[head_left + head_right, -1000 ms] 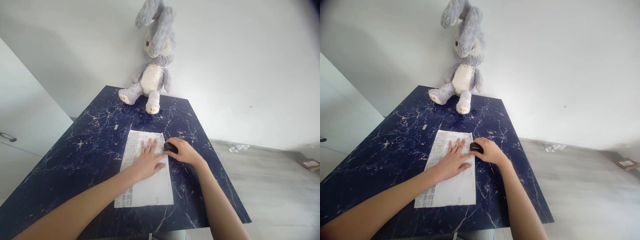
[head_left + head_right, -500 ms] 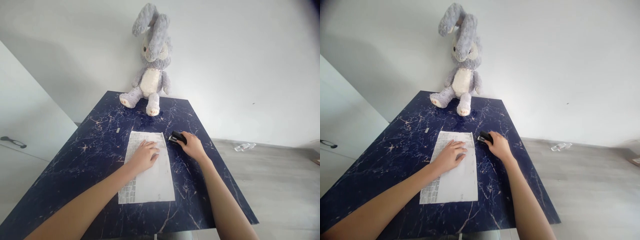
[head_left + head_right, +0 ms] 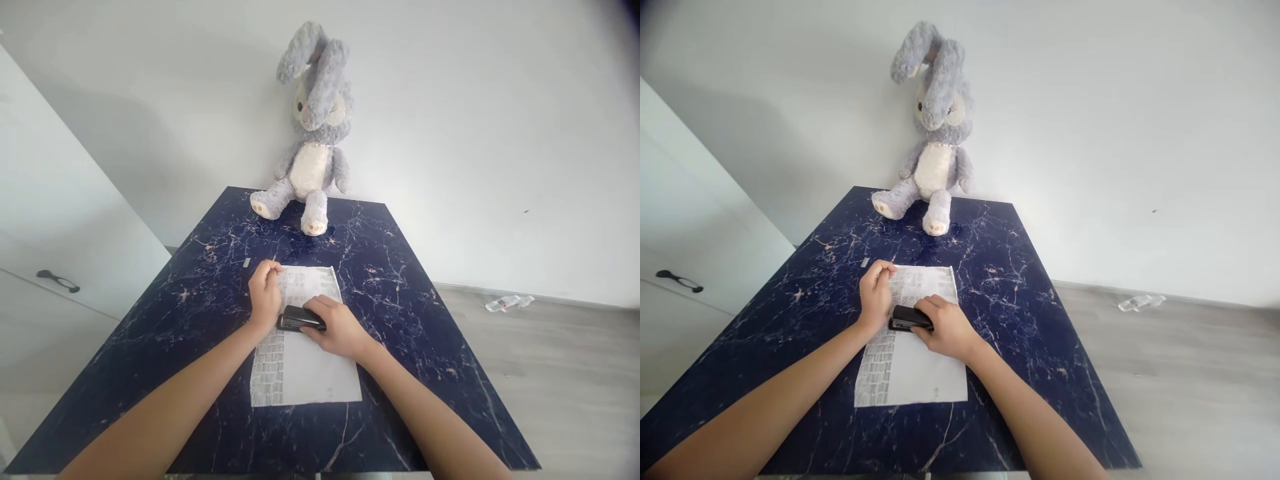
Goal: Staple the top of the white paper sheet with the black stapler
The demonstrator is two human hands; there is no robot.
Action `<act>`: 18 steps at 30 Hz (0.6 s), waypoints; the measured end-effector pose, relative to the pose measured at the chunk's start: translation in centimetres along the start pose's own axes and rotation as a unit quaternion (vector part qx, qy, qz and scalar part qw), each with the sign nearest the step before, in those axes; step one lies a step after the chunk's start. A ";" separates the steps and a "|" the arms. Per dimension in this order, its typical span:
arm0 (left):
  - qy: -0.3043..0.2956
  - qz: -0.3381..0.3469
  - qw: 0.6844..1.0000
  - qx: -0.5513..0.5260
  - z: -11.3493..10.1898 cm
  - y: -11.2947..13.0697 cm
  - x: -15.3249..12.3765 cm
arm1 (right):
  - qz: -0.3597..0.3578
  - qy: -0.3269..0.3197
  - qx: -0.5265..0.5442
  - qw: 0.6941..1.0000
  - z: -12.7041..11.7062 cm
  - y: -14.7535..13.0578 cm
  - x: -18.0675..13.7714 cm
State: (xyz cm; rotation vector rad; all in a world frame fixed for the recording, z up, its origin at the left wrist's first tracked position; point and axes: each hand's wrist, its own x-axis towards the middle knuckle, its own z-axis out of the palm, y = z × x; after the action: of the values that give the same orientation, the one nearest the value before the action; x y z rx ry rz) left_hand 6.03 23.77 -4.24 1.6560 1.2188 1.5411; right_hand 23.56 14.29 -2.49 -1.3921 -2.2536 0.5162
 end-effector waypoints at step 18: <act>-0.184 -0.104 0.968 -0.136 1.9 -2.7 -0.9 | 0.082 -0.023 0.336 0.938 -4.2 7.2 -1.2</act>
State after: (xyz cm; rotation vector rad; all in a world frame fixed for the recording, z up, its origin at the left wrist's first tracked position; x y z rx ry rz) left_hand 7.33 24.44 -7.32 1.4954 0.9056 1.1510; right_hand 31.62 16.59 -2.97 -1.1976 -1.7304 1.2445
